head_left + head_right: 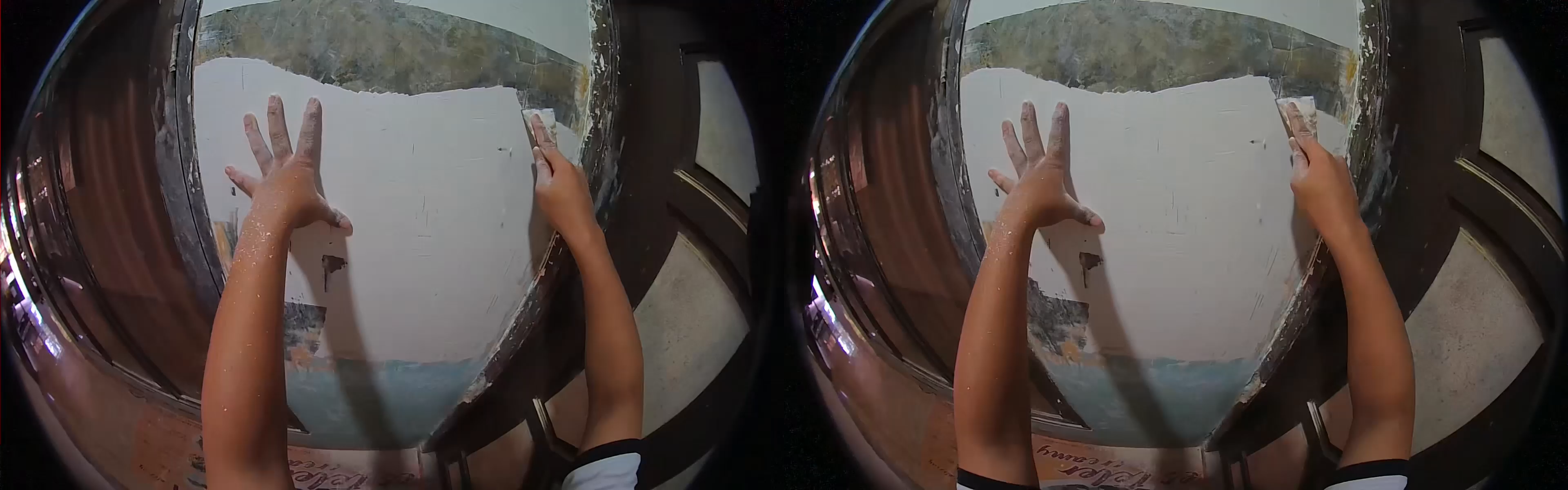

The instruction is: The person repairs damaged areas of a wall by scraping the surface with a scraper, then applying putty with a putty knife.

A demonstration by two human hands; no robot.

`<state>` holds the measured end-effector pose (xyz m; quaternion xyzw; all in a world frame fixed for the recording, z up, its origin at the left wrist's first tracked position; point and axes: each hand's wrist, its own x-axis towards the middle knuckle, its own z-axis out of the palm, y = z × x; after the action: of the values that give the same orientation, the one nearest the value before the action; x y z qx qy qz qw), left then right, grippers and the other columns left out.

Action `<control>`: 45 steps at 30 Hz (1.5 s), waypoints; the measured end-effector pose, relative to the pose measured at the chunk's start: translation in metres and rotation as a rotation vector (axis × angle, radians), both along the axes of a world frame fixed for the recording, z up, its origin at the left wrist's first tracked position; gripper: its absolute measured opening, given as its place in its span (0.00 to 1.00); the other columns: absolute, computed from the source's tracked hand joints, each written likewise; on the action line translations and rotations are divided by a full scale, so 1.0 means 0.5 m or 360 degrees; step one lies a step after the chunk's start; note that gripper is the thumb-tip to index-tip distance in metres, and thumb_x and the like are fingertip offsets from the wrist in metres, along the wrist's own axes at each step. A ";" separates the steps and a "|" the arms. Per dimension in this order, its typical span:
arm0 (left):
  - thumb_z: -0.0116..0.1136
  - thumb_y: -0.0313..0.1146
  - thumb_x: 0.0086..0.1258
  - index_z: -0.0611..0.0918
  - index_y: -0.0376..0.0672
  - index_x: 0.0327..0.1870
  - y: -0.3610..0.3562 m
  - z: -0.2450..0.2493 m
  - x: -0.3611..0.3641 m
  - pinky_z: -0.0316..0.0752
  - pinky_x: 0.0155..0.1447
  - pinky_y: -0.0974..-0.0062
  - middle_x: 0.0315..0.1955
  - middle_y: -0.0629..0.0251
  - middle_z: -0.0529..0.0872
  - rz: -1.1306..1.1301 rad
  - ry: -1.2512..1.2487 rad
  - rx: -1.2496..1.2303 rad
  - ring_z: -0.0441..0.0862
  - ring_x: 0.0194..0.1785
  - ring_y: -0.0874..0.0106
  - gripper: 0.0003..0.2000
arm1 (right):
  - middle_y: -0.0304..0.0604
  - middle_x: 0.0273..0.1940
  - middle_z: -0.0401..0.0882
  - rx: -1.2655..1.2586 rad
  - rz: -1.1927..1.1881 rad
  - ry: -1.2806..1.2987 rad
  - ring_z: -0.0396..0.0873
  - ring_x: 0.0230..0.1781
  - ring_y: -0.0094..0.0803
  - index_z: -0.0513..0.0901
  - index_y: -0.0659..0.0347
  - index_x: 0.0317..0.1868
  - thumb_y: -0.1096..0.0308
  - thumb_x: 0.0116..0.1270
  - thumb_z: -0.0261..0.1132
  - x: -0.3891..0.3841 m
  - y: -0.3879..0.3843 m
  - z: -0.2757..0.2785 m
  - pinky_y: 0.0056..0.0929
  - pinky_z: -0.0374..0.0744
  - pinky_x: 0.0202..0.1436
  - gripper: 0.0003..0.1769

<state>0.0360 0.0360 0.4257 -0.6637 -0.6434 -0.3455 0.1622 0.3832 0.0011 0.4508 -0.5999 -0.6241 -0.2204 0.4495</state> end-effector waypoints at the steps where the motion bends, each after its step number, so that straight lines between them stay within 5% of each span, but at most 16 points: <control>1: 0.92 0.54 0.06 0.41 0.68 0.88 0.000 0.000 0.001 0.34 0.71 0.10 0.86 0.49 0.24 -0.0001 -0.0007 -0.0019 0.17 0.86 0.39 0.92 | 0.68 0.55 0.81 0.0039 -0.0015 -0.0047 0.76 0.56 0.69 0.73 0.39 0.77 0.64 0.82 0.57 0.017 0.016 -0.008 0.51 0.80 0.55 0.26; 7: 0.91 0.57 0.03 0.41 0.71 0.88 -0.006 -0.001 0.001 0.34 0.70 0.09 0.86 0.50 0.24 0.0009 0.0012 0.0047 0.18 0.86 0.38 0.93 | 0.65 0.55 0.82 0.0058 0.0002 -0.0064 0.76 0.55 0.70 0.71 0.41 0.78 0.64 0.82 0.56 0.001 0.008 0.002 0.54 0.79 0.55 0.27; 9: 0.93 0.48 0.20 0.41 0.72 0.87 -0.024 0.010 0.010 0.36 0.74 0.12 0.87 0.55 0.25 0.0044 -0.0022 -0.0091 0.18 0.87 0.43 0.85 | 0.64 0.55 0.83 0.0067 0.0002 -0.0113 0.76 0.56 0.69 0.72 0.41 0.78 0.63 0.82 0.56 -0.008 0.002 0.002 0.53 0.79 0.55 0.26; 10: 0.93 0.48 0.20 0.41 0.72 0.87 -0.014 0.010 0.003 0.36 0.74 0.12 0.87 0.55 0.25 0.0050 -0.0023 -0.0084 0.18 0.87 0.43 0.85 | 0.64 0.55 0.83 0.0075 0.0008 -0.0113 0.76 0.56 0.69 0.72 0.41 0.78 0.63 0.82 0.56 -0.011 0.012 0.013 0.53 0.79 0.55 0.26; 12: 0.91 0.58 0.03 0.41 0.71 0.88 0.006 -0.008 -0.004 0.34 0.69 0.08 0.86 0.50 0.24 -0.0018 -0.0008 0.0067 0.17 0.86 0.39 0.93 | 0.67 0.44 0.85 0.0291 0.0094 -0.0152 0.81 0.45 0.70 0.84 0.55 0.63 0.63 0.80 0.58 -0.008 0.027 0.019 0.61 0.77 0.51 0.17; 13: 0.91 0.58 0.03 0.41 0.71 0.88 0.010 -0.010 -0.003 0.34 0.69 0.08 0.86 0.50 0.24 -0.0017 -0.0013 0.0072 0.17 0.86 0.39 0.93 | 0.67 0.44 0.85 0.0296 0.0096 -0.0157 0.81 0.45 0.70 0.84 0.55 0.63 0.63 0.80 0.58 -0.002 0.030 0.016 0.61 0.77 0.51 0.17; 15: 0.91 0.56 0.05 0.41 0.71 0.88 0.002 -0.004 -0.001 0.34 0.70 0.08 0.86 0.50 0.23 -0.0010 0.0000 0.0041 0.17 0.85 0.38 0.92 | 0.67 0.43 0.85 0.0306 0.0114 -0.0163 0.81 0.45 0.71 0.81 0.51 0.68 0.62 0.80 0.58 0.005 0.034 0.005 0.61 0.77 0.52 0.20; 16: 0.93 0.48 0.21 0.41 0.73 0.87 -0.026 0.010 0.010 0.36 0.74 0.13 0.87 0.56 0.24 0.0052 -0.0021 -0.0084 0.19 0.87 0.44 0.85 | 0.67 0.43 0.85 0.0323 0.0129 -0.0154 0.80 0.45 0.71 0.79 0.48 0.71 0.62 0.80 0.57 0.002 0.031 0.003 0.61 0.77 0.52 0.22; 20: 0.93 0.47 0.22 0.41 0.74 0.87 -0.024 0.008 0.012 0.35 0.74 0.13 0.87 0.56 0.25 0.0040 -0.0042 -0.0070 0.20 0.87 0.45 0.84 | 0.68 0.49 0.83 0.0143 -0.0032 -0.0206 0.78 0.53 0.69 0.71 0.37 0.78 0.63 0.82 0.55 -0.001 0.035 0.029 0.54 0.79 0.53 0.27; 32: 0.93 0.47 0.20 0.40 0.74 0.87 -0.026 0.012 0.011 0.35 0.74 0.12 0.87 0.57 0.24 0.0045 -0.0042 -0.0104 0.17 0.87 0.44 0.86 | 0.62 0.54 0.84 0.0148 0.0032 -0.0165 0.79 0.55 0.67 0.70 0.38 0.79 0.64 0.82 0.56 -0.004 0.031 0.032 0.51 0.80 0.55 0.27; 36: 0.94 0.47 0.20 0.41 0.74 0.87 -0.030 0.012 0.011 0.36 0.75 0.13 0.87 0.57 0.25 0.0042 -0.0046 -0.0103 0.18 0.87 0.45 0.86 | 0.70 0.51 0.82 0.0073 0.0000 -0.0093 0.78 0.52 0.68 0.70 0.36 0.79 0.65 0.82 0.56 0.019 0.020 -0.022 0.52 0.79 0.53 0.28; 45: 0.94 0.48 0.20 0.41 0.74 0.87 -0.028 0.011 0.008 0.36 0.74 0.13 0.87 0.57 0.25 0.0029 -0.0065 -0.0092 0.19 0.87 0.45 0.85 | 0.68 0.41 0.83 0.0099 -0.0002 -0.0129 0.80 0.46 0.69 0.72 0.38 0.78 0.63 0.82 0.57 0.026 0.025 -0.013 0.56 0.78 0.46 0.27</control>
<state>0.0402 0.0220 0.4312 -0.6549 -0.6623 -0.3389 0.1330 0.3963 0.0136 0.4443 -0.5765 -0.6344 -0.2641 0.4421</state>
